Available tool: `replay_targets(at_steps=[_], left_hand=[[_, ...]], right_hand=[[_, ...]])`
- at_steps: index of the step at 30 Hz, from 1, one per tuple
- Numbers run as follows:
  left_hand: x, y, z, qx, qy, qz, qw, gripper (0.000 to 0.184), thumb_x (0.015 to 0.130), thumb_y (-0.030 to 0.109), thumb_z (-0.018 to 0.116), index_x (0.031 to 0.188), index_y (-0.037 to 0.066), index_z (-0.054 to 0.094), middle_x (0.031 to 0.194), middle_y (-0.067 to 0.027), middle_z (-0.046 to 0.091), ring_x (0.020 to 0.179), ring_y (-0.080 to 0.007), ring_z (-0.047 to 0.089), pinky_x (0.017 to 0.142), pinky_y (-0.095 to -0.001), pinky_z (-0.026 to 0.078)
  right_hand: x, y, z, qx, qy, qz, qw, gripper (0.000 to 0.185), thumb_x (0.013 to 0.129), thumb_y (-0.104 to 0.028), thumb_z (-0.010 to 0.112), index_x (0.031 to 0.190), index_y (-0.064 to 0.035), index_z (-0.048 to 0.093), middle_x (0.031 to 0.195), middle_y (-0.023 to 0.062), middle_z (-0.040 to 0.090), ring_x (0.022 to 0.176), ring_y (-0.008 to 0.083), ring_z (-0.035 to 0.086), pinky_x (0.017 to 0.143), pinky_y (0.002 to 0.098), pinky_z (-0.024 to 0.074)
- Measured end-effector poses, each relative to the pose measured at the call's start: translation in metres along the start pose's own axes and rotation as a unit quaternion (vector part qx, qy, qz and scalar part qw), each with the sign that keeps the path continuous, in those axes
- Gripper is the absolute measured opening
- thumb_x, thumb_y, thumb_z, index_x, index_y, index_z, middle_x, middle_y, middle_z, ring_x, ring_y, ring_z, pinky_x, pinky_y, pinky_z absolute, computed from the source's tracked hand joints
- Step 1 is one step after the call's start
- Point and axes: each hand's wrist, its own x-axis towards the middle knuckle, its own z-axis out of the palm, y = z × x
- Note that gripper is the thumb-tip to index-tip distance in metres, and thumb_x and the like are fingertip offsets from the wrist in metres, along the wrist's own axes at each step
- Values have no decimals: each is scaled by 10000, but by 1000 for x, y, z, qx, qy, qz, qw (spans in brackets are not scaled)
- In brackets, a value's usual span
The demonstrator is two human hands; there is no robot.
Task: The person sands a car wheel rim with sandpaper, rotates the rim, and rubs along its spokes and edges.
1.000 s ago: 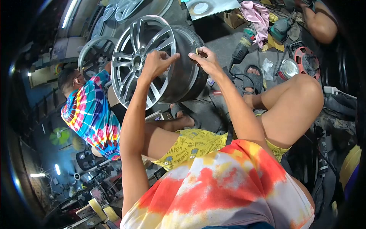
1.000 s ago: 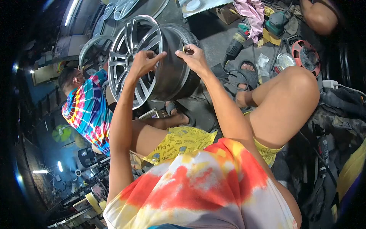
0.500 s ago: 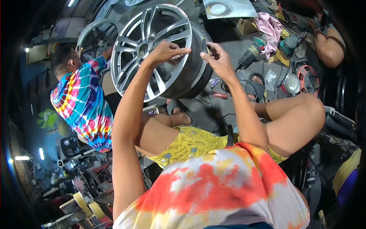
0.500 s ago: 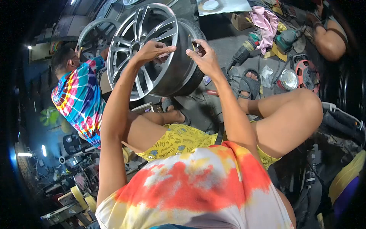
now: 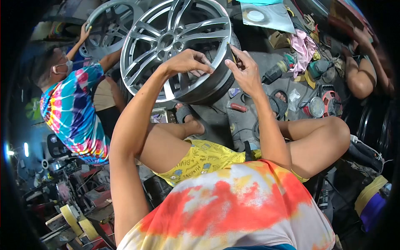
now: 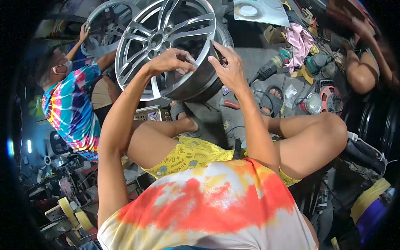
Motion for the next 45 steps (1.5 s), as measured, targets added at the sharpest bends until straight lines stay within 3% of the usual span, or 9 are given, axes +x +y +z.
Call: replay_targets(at_steps=[11,16,18,19,23,27,35,40,45], left_hand=[[44,-53,-31,-40,11,-18,999,504,788,533,841,777,48,708,759,-26,671,688,-119,654,644,-245,533],[41,-57,-39,-12,10,5,1000,531,770,536,848,819,19,731,793,-69,709,732,-164,685,678,-289,553],[25,-52,-46,240,1,62,969,511,733,479,873,929,21,758,856,-114,742,812,-241,705,754,-351,566],[12,-42,-47,274,-16,21,961,487,713,398,875,1053,66,768,979,-159,761,936,-322,720,846,-404,567],[-13,-49,-52,321,20,82,943,451,755,321,837,1123,73,759,1145,-212,733,1078,-371,706,940,-444,559],[-46,-52,-66,306,150,96,935,394,815,296,797,1116,46,751,1132,-230,722,1086,-367,696,954,-438,549],[-73,-71,-71,268,157,94,946,372,863,337,774,1029,4,758,983,-200,742,925,-361,718,827,-424,567],[-91,-60,-70,268,143,78,950,395,874,360,761,1041,2,754,995,-201,746,922,-359,720,830,-427,569],[-94,-56,-63,293,160,63,941,398,890,373,743,1060,13,756,1013,-198,748,947,-355,721,837,-430,568]], right_hand=[[24,2,36,-176,-49,-65,981,413,985,-136,667,1389,-56,645,842,97,459,713,206,490,690,348,453],[17,-17,45,-245,-111,-76,960,384,979,-101,660,1360,-54,661,843,126,455,768,275,514,730,396,461],[10,-24,50,-269,-135,-107,948,378,974,-89,660,1350,-52,667,843,133,457,777,290,518,735,411,462],[9,-27,51,-279,-146,-115,942,382,967,-80,664,1347,-49,666,842,136,461,790,300,522,737,418,462],[20,-31,55,-314,-173,-135,924,401,951,-54,666,1351,-32,655,833,138,470,800,312,529,733,434,461],[-1,-47,58,-329,-212,-132,911,381,956,-38,644,1336,-11,656,834,149,494,794,322,539,723,440,459],[25,-48,70,-347,-221,-166,896,339,993,-33,596,1326,-24,662,836,170,485,776,334,547,725,421,458],[-2,-67,65,-370,-272,-109,881,332,971,-53,616,1297,-22,671,890,167,548,844,358,580,758,463,475],[19,-54,73,-385,-223,-157,882,318,972,-85,636,1281,-26,678,868,155,547,826,338,587,740,449,481]])
